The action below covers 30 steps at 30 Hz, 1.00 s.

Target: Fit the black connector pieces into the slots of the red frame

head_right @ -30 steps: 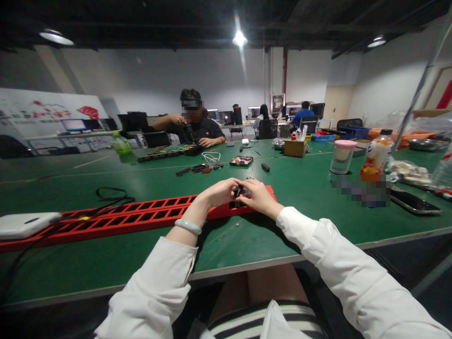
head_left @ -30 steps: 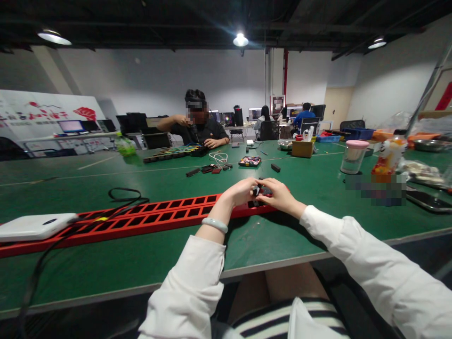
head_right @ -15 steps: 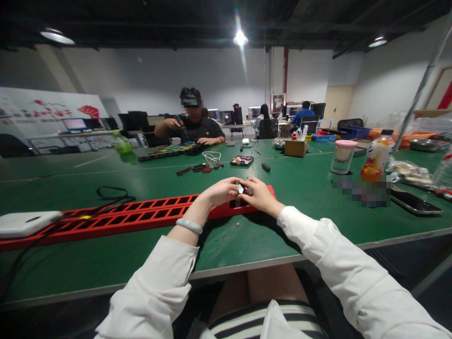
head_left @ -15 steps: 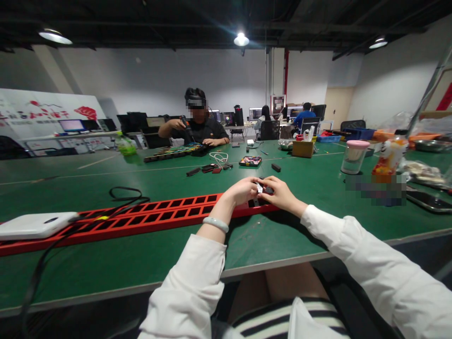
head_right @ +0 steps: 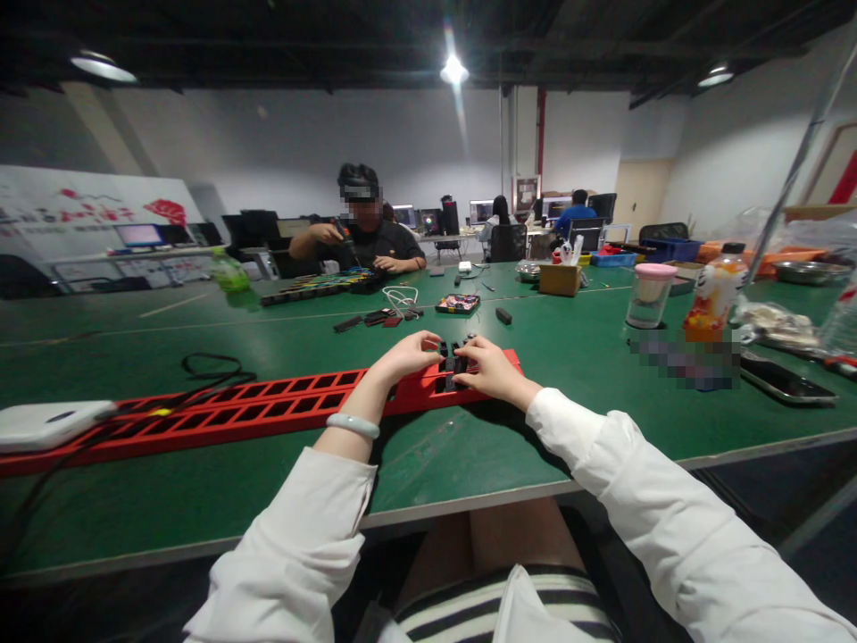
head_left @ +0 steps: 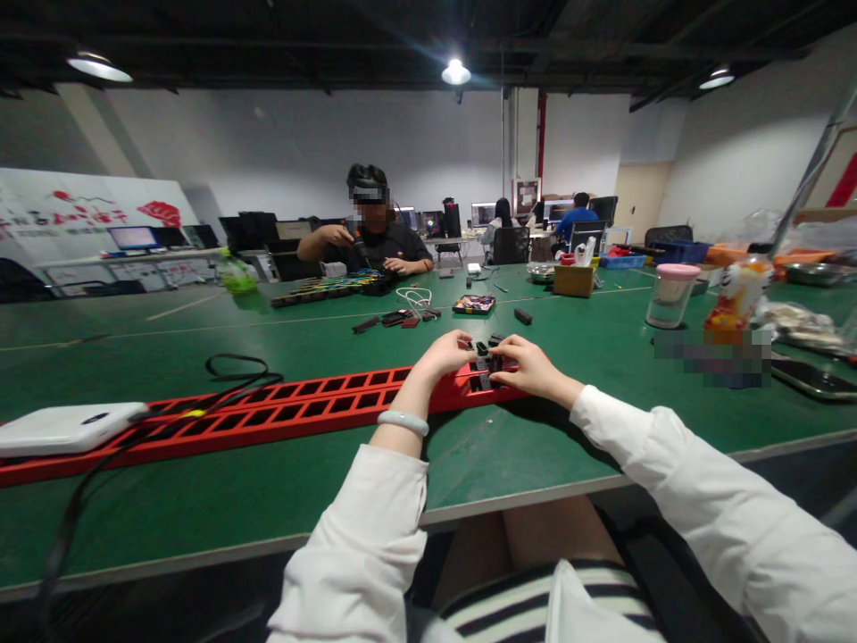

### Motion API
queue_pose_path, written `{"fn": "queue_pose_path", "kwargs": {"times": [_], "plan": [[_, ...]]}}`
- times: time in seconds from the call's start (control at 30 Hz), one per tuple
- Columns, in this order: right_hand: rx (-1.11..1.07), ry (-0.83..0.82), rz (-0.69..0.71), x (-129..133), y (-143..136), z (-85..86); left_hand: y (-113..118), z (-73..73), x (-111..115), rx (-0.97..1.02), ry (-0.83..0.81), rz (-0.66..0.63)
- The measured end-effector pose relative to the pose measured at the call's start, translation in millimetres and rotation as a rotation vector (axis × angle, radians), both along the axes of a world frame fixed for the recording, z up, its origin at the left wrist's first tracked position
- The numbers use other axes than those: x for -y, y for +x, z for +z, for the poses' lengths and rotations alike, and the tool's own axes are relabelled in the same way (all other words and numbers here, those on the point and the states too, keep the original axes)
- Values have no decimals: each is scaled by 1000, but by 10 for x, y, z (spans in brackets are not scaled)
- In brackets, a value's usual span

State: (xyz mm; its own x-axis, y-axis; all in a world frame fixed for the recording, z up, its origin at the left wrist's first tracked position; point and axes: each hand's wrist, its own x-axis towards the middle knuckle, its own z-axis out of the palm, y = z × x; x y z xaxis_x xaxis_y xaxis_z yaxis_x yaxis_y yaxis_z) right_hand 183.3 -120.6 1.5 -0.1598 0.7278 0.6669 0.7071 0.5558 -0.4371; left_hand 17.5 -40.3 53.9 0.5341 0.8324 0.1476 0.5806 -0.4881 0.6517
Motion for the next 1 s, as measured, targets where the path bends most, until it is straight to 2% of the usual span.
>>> {"fn": "queue_pose_path", "kwargs": {"times": [0.1, 0.23, 0.3, 0.53, 0.87, 1.0], "plan": [[18, -14, 54, -5, 0, -24, -45, -20, -33, -118, 65, -56], [44, -33, 94, -22, 20, -35, -67, -47, -49, -139, 22, -226], [51, -44, 97, -30, 31, -36, -70, -70, -72, -170, 15, -264], [92, -76, 115, -51, 52, -56, -82, -145, -152, -323, 20, -207], [103, -92, 132, -36, 55, -34, -72, -76, -75, -360, -2, -182], [116, -93, 138, -31, 59, -27, -65, -62, -51, -372, -16, -218]]}}
